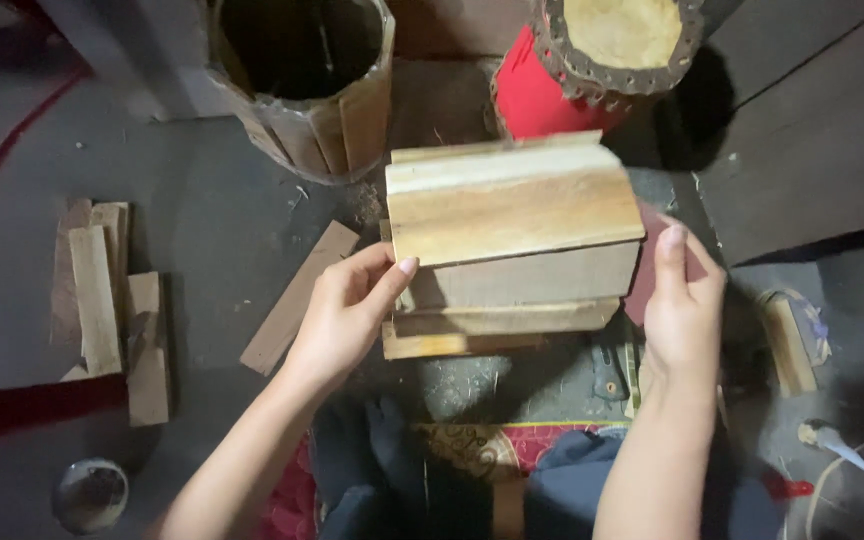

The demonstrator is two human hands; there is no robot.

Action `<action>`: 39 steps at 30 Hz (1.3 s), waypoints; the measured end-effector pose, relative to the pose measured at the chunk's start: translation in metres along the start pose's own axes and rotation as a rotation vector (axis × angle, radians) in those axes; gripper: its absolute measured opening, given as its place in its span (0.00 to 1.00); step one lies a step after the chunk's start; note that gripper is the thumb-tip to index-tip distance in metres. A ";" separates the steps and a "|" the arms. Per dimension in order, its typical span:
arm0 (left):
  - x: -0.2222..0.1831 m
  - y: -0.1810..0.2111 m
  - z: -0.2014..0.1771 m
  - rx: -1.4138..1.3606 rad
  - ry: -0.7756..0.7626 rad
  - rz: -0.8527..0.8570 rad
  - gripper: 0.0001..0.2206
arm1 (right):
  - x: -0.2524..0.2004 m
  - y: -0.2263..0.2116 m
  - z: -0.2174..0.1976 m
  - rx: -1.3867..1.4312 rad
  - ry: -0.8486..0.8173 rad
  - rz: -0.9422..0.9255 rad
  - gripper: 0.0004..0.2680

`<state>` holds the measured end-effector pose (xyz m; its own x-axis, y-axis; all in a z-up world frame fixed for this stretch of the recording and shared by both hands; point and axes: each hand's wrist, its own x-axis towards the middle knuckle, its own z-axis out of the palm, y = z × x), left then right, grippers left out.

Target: The person sands the exterior of a wooden drum shell and then uses a long blade to shave thin strips of wood.

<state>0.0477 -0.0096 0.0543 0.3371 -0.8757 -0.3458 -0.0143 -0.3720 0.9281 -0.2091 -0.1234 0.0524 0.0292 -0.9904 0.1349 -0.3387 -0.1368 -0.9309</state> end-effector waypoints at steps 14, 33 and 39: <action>-0.023 -0.084 0.007 0.270 -0.021 0.395 0.12 | -0.070 0.116 0.007 0.122 0.124 -0.113 0.16; -0.024 -0.079 0.022 0.125 0.019 0.237 0.17 | -0.097 0.021 0.022 -0.363 0.123 -0.588 0.16; -0.038 -0.070 0.053 0.197 0.026 0.357 0.30 | -0.109 0.040 0.035 -0.514 0.016 -0.523 0.21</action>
<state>-0.0137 0.0332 -0.0045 0.3018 -0.9534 -0.0006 -0.3137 -0.0998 0.9443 -0.1930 -0.0213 -0.0116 0.2956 -0.7970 0.5268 -0.6827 -0.5619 -0.4671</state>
